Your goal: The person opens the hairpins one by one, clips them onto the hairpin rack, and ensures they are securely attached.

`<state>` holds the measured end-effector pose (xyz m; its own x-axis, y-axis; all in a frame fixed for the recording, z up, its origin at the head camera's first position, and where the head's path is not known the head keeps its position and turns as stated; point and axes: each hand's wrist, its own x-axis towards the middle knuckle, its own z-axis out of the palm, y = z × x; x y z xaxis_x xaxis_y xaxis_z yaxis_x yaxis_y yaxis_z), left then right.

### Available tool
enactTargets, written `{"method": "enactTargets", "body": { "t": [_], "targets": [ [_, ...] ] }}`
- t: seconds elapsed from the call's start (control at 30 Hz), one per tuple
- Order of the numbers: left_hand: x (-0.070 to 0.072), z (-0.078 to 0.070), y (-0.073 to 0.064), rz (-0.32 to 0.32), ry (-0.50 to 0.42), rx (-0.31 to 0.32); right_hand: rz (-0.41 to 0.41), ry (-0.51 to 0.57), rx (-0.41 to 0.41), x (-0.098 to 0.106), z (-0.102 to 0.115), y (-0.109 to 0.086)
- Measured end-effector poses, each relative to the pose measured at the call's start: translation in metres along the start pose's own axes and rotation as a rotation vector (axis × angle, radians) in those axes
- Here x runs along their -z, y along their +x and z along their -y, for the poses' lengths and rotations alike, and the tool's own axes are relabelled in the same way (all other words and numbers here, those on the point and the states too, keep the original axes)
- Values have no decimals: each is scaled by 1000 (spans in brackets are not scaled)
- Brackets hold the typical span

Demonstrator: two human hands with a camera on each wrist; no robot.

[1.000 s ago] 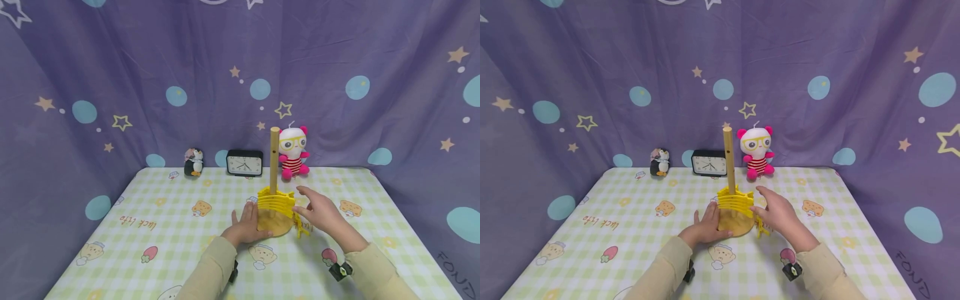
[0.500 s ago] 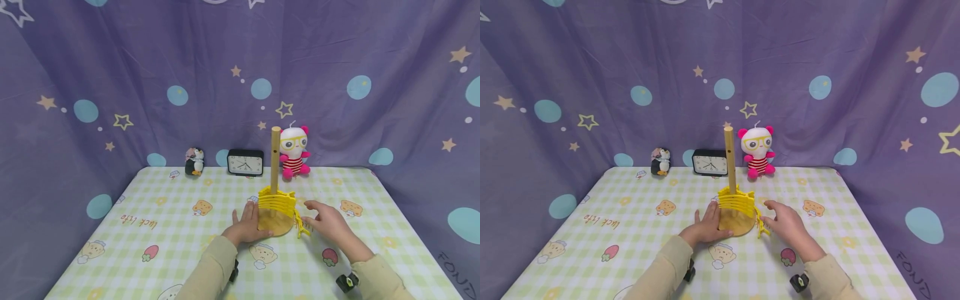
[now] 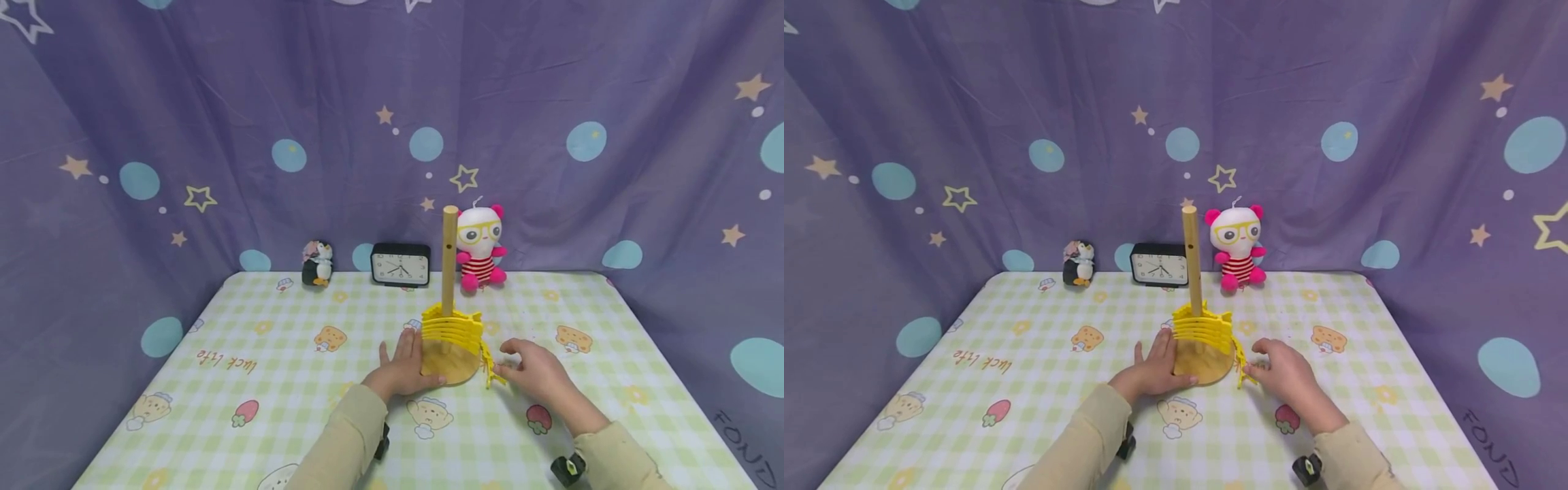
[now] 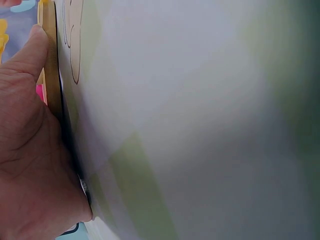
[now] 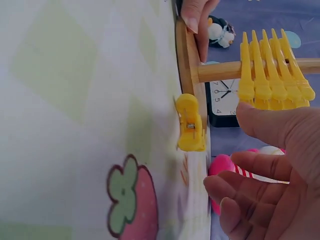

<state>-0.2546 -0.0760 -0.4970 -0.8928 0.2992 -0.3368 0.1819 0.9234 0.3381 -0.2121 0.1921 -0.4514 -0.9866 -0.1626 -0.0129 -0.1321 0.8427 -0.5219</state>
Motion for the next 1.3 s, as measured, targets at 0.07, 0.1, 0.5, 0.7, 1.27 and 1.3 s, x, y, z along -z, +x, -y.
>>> {"method": "enactTargets", "body": {
  "t": [0.07, 0.1, 0.5, 0.7, 1.27, 1.3],
  "targets": [
    [0, 0, 0, 1, -8, 1, 9, -9, -8, -2, 0, 0],
    [0, 0, 0, 1, -12, 1, 11, -17, -11, -3, 0, 0],
    [7, -6, -10, 6, -6, -6, 95, -134, -77, -24, 7, 3],
    [10, -6, -12, 5, -11, -12, 78, -198, -73, -34, 12, 7],
    [14, -10, -18, -12, -32, -27, 105, -195, -83, -23, 10, 6],
    [13, -9, -17, -14, -34, -27, 101, -187, -85, -21, 9, 5]
  ]
}}
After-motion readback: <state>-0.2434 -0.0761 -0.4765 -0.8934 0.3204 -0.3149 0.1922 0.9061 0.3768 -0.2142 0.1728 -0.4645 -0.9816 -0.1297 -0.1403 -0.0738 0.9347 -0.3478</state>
